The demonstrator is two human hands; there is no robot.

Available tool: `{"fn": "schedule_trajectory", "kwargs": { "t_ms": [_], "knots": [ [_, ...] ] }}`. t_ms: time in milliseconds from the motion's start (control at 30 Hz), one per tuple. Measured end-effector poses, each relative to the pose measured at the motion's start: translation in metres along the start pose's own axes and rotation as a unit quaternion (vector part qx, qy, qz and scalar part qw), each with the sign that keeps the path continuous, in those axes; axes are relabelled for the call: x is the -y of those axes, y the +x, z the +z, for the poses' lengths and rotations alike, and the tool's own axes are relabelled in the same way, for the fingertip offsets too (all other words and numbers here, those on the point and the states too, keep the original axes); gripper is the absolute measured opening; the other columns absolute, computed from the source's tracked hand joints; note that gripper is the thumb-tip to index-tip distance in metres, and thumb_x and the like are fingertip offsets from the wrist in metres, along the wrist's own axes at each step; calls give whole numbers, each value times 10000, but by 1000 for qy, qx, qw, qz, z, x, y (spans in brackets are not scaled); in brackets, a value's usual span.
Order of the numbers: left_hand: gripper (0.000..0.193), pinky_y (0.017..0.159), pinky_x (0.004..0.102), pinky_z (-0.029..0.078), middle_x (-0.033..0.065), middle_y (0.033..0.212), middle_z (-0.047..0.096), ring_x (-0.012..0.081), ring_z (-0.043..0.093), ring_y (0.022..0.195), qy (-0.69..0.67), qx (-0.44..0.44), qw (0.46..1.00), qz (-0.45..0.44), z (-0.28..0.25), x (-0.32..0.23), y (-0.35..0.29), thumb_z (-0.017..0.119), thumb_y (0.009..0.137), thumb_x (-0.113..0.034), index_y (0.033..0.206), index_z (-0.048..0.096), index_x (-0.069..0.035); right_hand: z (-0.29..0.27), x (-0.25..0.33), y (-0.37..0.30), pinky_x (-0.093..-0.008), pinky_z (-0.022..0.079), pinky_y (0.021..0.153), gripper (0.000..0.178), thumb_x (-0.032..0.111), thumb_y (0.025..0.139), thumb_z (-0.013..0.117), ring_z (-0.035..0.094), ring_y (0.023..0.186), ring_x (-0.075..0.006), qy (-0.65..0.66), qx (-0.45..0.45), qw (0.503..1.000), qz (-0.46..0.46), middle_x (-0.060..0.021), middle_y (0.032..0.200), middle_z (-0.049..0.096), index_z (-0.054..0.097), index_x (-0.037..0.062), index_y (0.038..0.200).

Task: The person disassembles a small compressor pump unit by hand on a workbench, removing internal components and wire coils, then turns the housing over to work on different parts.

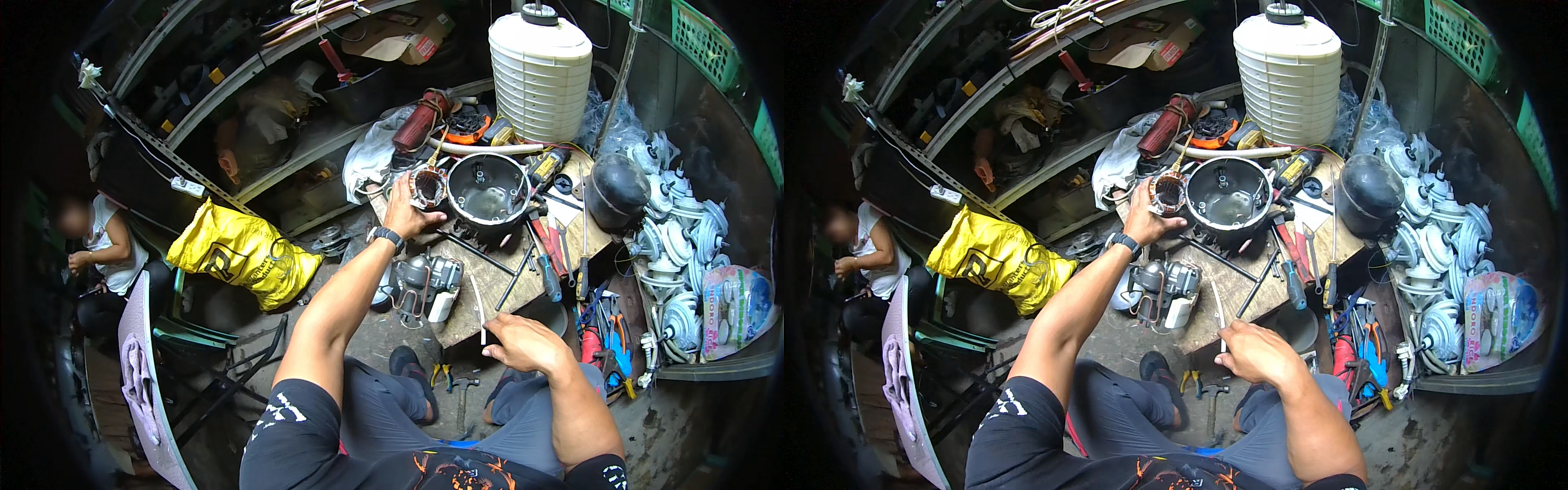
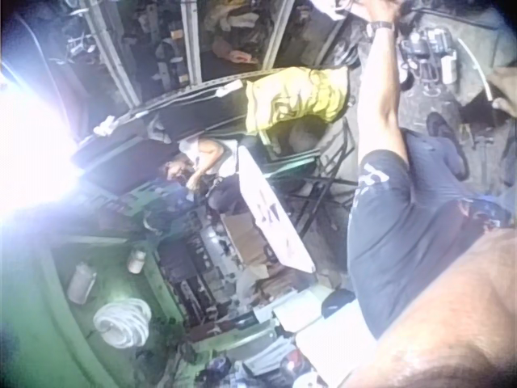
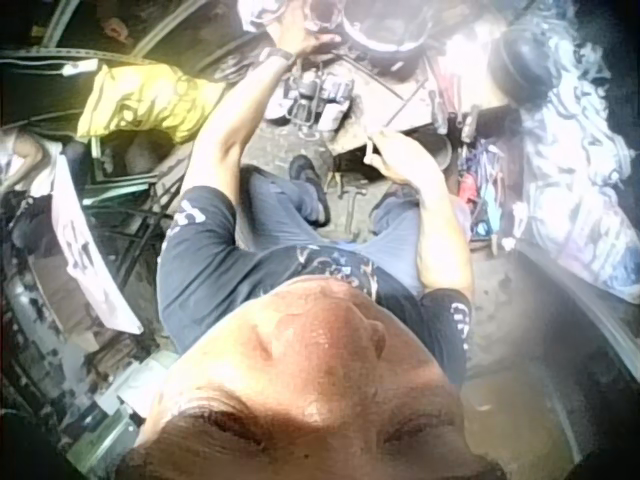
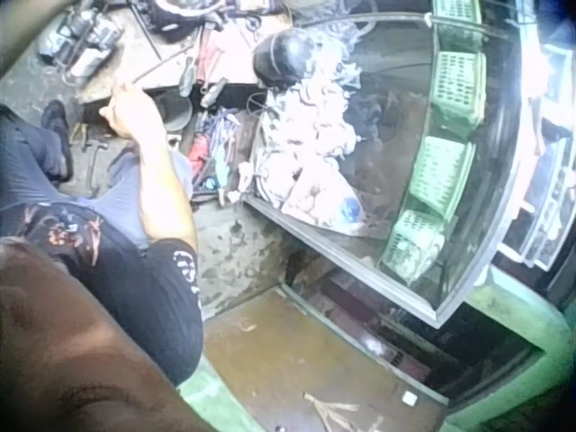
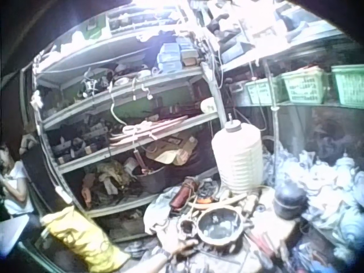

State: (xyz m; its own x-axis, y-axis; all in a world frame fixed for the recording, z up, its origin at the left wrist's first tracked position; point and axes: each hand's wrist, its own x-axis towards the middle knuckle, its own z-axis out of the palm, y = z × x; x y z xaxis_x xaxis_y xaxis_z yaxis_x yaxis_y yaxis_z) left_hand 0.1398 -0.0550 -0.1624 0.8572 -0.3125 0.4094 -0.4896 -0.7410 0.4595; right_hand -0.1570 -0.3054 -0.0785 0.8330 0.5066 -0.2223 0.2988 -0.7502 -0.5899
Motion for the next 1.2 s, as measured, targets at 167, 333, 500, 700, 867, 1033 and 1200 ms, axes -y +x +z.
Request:
{"fn": "schedule_trajectory", "kwargs": {
  "t_ms": [167, 333, 500, 700, 867, 1033, 1200],
  "knots": [
    [1231, 1144, 429, 433, 244, 1396, 530, 379, 526, 1321, 1, -3, 999, -35, 3, -5, 14, 1019, 556, -425, 1491, 373, 50, 1, 1, -1, -498, 537, 926, 429, 326, 950, 707, 665, 1068, -428, 4, -6, 1000, -9, -237, 1103, 662, 641, -38, 1166],
    [1040, 1104, 409, 464, 224, 1316, 588, 349, 575, 1264, -23, -15, 1000, -11, 4, 5, 19, 998, 596, -386, 1388, 474, 36, 3, 1, 2, -504, 538, 921, 417, 332, 953, 705, 662, 1062, -439, 6, -1, 1000, -11, -244, 1105, 657, 636, -39, 1133],
    [945, 1037, 398, 511, 198, 1260, 639, 323, 644, 1177, -114, -50, 990, -68, 5, 17, 15, 981, 625, -409, 1329, 525, 24, -5, 2, 0, -489, 525, 945, 484, 329, 953, 704, 645, 1096, -435, 5, 21, 1000, -4, -243, 1130, 650, 603, -24, 1269],
    [1016, 1015, 344, 542, 162, 1245, 674, 230, 661, 1147, -209, -79, 961, -164, -17, 25, -3, 993, 661, -395, 1398, 465, 64, -5, 3, -5, -489, 519, 947, 478, 336, 958, 701, 646, 1090, -431, 10, 4, 1000, -6, -236, 1109, 651, 618, -21, 1264],
    [1032, 1018, 343, 535, 141, 1305, 614, 217, 625, 1179, -358, -140, 900, -205, -63, 12, -30, 996, 674, -396, 1410, 416, 37, -8, 3, -2, -491, 513, 964, 485, 344, 963, 696, 643, 1115, -427, 6, 11, 1000, -4, -241, 1142, 654, 627, -10, 1289],
    [946, 1039, 353, 523, 159, 1315, 615, 220, 633, 1192, -197, -181, 959, -94, -125, -27, -66, 984, 704, -295, 1397, 420, 17, -11, 6, -1, -491, 500, 995, 499, 341, 965, 692, 629, 1157, -435, -6, 21, 1000, 11, -253, 1221, 651, 620, -2, 1320],
    [930, 1081, 350, 505, 157, 1333, 610, 221, 620, 1233, -261, -173, 949, -37, -165, -79, -118, 967, 709, -160, 1412, 390, 37, -13, 8, 1, -485, 516, 958, 479, 287, 951, 711, 642, 1115, -442, 11, -50, 998, -25, -257, 1175, 664, 619, -8, 1316]
  ]
}}
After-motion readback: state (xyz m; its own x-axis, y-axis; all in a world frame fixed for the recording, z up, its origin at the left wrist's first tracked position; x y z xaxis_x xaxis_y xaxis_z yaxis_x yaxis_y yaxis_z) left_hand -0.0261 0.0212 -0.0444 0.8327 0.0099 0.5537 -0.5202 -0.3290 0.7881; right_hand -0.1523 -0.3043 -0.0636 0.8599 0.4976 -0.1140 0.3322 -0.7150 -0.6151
